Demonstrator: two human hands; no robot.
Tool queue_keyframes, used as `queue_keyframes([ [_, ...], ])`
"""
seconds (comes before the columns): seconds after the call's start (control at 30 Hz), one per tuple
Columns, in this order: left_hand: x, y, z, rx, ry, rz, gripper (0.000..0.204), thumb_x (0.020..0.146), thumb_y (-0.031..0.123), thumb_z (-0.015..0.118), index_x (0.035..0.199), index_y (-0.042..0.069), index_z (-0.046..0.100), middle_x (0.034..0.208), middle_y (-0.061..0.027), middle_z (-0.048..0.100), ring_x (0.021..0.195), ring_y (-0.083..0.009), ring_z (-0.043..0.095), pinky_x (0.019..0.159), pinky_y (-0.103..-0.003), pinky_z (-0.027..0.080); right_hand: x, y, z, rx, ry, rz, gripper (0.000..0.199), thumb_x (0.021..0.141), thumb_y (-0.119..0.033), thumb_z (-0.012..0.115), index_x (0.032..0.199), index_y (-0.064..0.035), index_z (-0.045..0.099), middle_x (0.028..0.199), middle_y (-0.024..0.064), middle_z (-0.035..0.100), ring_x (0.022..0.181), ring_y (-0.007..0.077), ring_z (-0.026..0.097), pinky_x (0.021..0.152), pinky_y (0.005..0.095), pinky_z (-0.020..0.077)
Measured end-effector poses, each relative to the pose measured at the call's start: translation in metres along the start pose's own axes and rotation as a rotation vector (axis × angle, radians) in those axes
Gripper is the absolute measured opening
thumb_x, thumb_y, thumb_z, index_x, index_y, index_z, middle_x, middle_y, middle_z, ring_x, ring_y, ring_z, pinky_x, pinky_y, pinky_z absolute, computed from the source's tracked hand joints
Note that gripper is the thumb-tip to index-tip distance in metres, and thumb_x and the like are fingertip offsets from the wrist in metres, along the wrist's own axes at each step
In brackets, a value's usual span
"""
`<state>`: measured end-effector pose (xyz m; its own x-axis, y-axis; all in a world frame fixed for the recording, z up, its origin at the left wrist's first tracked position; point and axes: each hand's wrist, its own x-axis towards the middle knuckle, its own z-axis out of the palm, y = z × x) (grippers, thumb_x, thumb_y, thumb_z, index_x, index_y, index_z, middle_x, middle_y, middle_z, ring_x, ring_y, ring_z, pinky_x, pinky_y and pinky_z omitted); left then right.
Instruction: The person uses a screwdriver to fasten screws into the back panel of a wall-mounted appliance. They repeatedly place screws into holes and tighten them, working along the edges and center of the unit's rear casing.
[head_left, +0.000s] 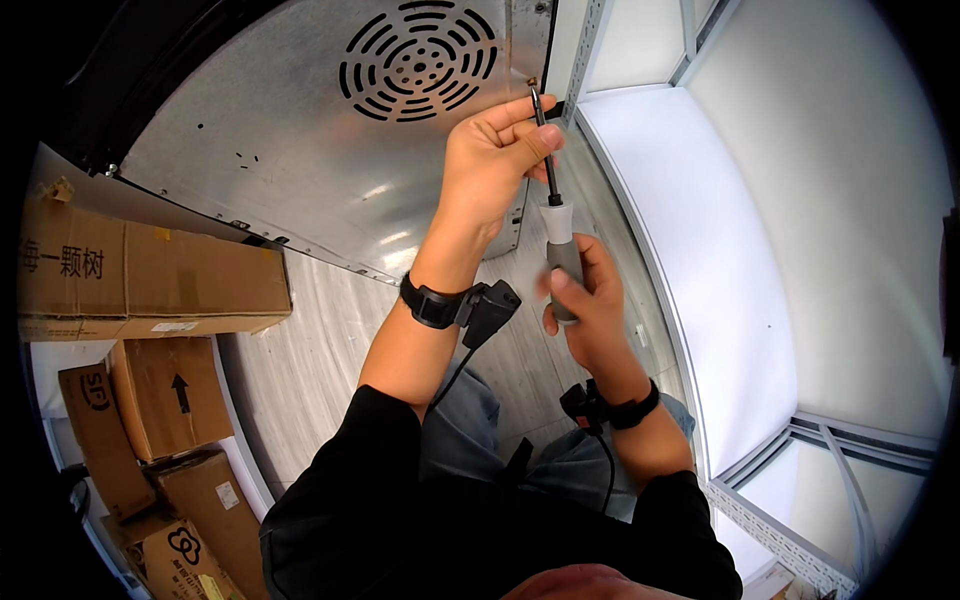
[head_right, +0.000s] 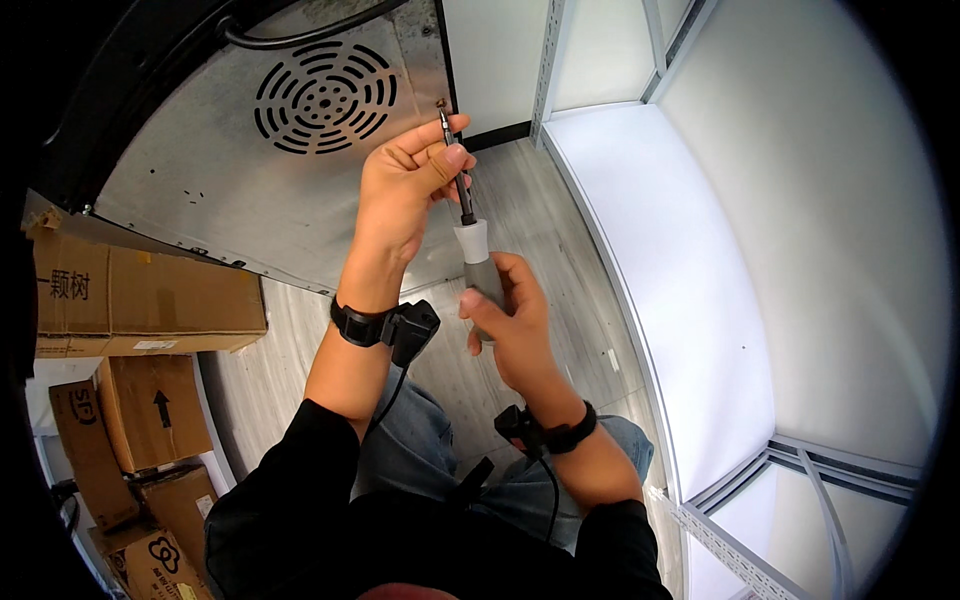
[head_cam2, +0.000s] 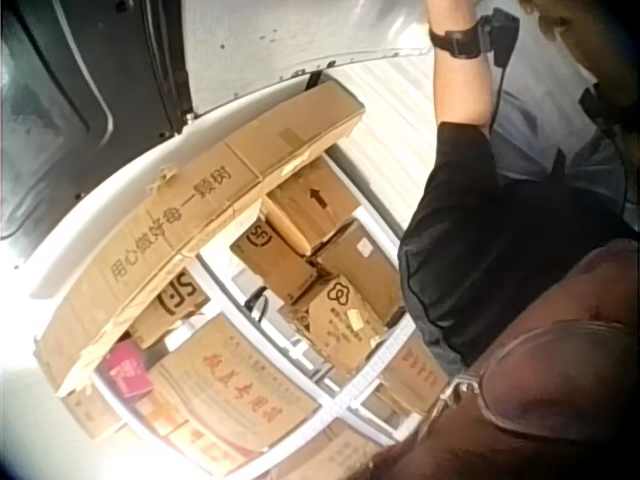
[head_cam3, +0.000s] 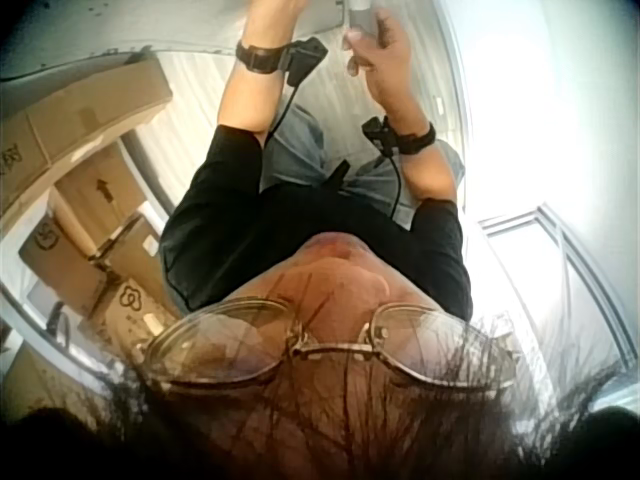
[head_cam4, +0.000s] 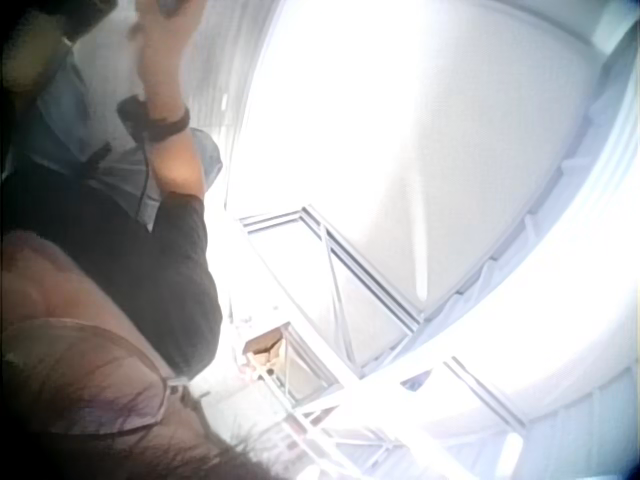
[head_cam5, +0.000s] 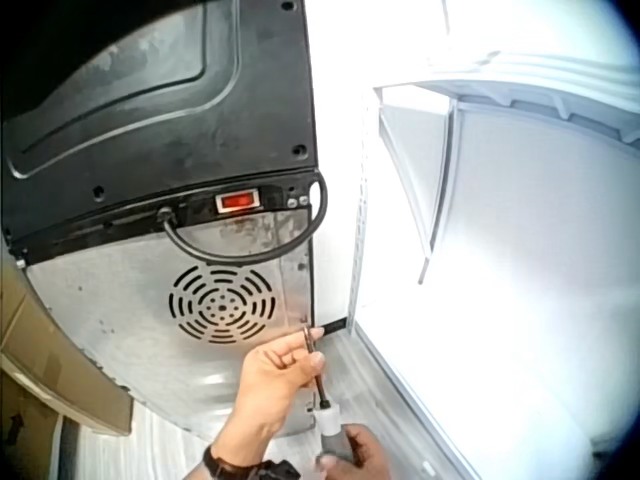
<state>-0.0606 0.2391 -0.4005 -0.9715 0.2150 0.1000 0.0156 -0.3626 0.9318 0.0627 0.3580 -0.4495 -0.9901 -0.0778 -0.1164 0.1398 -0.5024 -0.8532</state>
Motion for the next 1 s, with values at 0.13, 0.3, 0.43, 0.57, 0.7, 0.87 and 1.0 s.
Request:
queue_keyframes([
  [0.13, 0.001, 0.001, -0.003, -0.075, -0.024, -0.056, 0.03, 0.088, 0.005, 0.059, 0.117, -0.002, 0.058, 0.084, -0.0102, 0.067, 0.064, -0.0115, 0.062, 0.058, -0.024, 0.052, 0.002, -0.013, -0.006, 0.363, -0.272, 0.163, 0.037, 0.091, -0.02, 0.055, 0.12, -0.0002, 0.042, 0.092, 0.0125, 0.06, 0.075, 0.0188, 0.061, 0.045, 0.0245, 0.0457],
  [0.3, 0.0, 0.003, -0.002, -0.102, -0.024, -0.081, 0.029, 0.089, 0.007, 0.059, 0.117, -0.002, 0.058, 0.088, -0.0125, 0.067, 0.065, -0.0121, 0.062, 0.063, -0.026, 0.054, -0.003, -0.004, -0.002, 0.162, -0.068, 0.081, 0.038, 0.091, -0.019, 0.054, 0.122, -0.0002, 0.042, 0.095, 0.0127, 0.06, 0.078, 0.0182, 0.061, 0.052, 0.026, 0.0484],
  [0.43, 0.0, 0.002, 0.001, -0.008, -0.014, -0.012, 0.03, 0.087, 0.009, 0.062, 0.114, -0.002, 0.06, 0.086, -0.0094, 0.067, 0.065, -0.0107, 0.06, 0.064, -0.025, 0.052, -0.002, 0.007, 0.005, -0.086, 0.115, -0.064, 0.041, 0.087, -0.014, 0.062, 0.122, -0.0005, 0.043, 0.099, 0.0095, 0.059, 0.078, 0.014, 0.059, 0.052, 0.0259, 0.048],
  [0.57, -0.001, -0.001, 0.0, 0.059, -0.007, 0.02, 0.029, 0.086, 0.009, 0.063, 0.113, -0.002, 0.061, 0.084, -0.0076, 0.067, 0.066, -0.0104, 0.06, 0.062, -0.024, 0.05, 0.0, 0.008, -0.001, -0.162, 0.102, -0.026, 0.046, 0.083, -0.012, 0.067, 0.121, -0.0007, 0.044, 0.101, 0.0085, 0.058, 0.078, 0.0123, 0.058, 0.05, 0.0247, 0.0476],
  [0.7, -0.001, -0.001, -0.001, -0.046, -0.021, -0.023, 0.029, 0.087, 0.008, 0.061, 0.115, -0.002, 0.059, 0.084, -0.0088, 0.067, 0.066, -0.0109, 0.061, 0.06, -0.024, 0.051, 0.003, -0.001, -0.011, 0.121, -0.139, 0.112, 0.043, 0.089, -0.025, 0.059, 0.12, -0.0001, 0.043, 0.096, 0.0123, 0.06, 0.077, 0.018, 0.062, 0.05, 0.0264, 0.0488],
  [0.87, -0.001, 0.001, -0.001, -0.07, -0.029, -0.056, 0.03, 0.089, 0.007, 0.058, 0.117, -0.002, 0.058, 0.088, -0.0115, 0.067, 0.068, -0.0122, 0.062, 0.061, -0.025, 0.052, 0.005, 0.003, -0.015, 0.251, -0.213, 0.14, 0.043, 0.095, -0.032, 0.047, 0.123, 0.0008, 0.041, 0.093, 0.0156, 0.061, 0.077, 0.0236, 0.064, 0.055, 0.0328, 0.0522],
  [1.0, -0.002, 0.004, -0.002, -0.082, -0.038, -0.071, 0.03, 0.089, 0.009, 0.058, 0.116, -0.002, 0.059, 0.09, -0.0119, 0.067, 0.069, -0.0126, 0.062, 0.063, -0.025, 0.052, 0.001, 0.009, -0.012, 0.14, -0.068, 0.099, 0.04, 0.095, -0.026, 0.047, 0.124, 0.0013, 0.042, 0.096, 0.0143, 0.061, 0.079, 0.0218, 0.063, 0.057, 0.0336, 0.0532],
])
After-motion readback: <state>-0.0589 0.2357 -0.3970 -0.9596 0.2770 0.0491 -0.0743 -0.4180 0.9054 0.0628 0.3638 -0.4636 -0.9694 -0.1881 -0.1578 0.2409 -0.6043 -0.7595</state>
